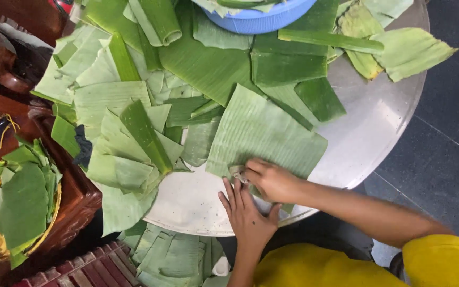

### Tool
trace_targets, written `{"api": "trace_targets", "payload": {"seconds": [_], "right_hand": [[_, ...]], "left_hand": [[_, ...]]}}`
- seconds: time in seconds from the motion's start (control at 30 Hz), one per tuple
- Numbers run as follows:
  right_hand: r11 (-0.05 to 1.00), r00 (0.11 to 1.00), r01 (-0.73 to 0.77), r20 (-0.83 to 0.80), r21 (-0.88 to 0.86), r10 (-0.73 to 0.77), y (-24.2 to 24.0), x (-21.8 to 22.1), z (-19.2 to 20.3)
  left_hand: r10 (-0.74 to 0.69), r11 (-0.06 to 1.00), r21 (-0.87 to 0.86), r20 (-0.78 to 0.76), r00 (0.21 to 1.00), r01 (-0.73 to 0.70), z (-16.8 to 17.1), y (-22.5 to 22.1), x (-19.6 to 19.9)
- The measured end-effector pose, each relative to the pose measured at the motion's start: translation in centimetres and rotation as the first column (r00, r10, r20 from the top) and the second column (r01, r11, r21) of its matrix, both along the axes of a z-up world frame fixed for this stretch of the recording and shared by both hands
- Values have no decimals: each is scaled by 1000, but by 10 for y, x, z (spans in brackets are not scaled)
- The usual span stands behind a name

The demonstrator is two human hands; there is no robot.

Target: A person is cleaning banana leaves by wiping them with a cloth one by one and stacking them on a metal table.

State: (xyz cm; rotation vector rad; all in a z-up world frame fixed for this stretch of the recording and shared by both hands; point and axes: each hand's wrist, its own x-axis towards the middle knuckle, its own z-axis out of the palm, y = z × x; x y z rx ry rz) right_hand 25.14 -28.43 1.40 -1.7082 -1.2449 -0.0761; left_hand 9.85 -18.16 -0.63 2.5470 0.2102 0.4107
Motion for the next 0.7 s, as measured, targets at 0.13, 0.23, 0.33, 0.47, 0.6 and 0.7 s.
{"api": "trace_targets", "payload": {"seconds": [0.13, 0.23, 0.33, 0.47, 0.6, 0.7], "right_hand": [[850, 880, 471, 64, -237, -470, -16, 66, -63], [996, 999, 39, 23, -86, -37, 1, -2, -15], [996, 997, 17, 72, -87, -11, 0, -3, -64], [689, 728, 676, 381, -261, -570, -12, 36, -96], [909, 923, 302, 326, -287, -203, -3, 5, -89], [835, 876, 445, 351, -324, -331, -15, 43, -102]], "left_hand": [[15, 1000, -19, 11, 1000, -14, 2, 1, -3], [18, 1000, 14, 3, 1000, -18, 6, -1, -5], [33, 999, 34, 13, 999, -34, -12, 10, -2], [115, 991, 68, 56, 992, -119, -39, 29, 6], [98, 994, 32, 62, 993, -101, -29, 33, 20], [94, 995, -22, 51, 994, -93, -23, 34, 16]]}}
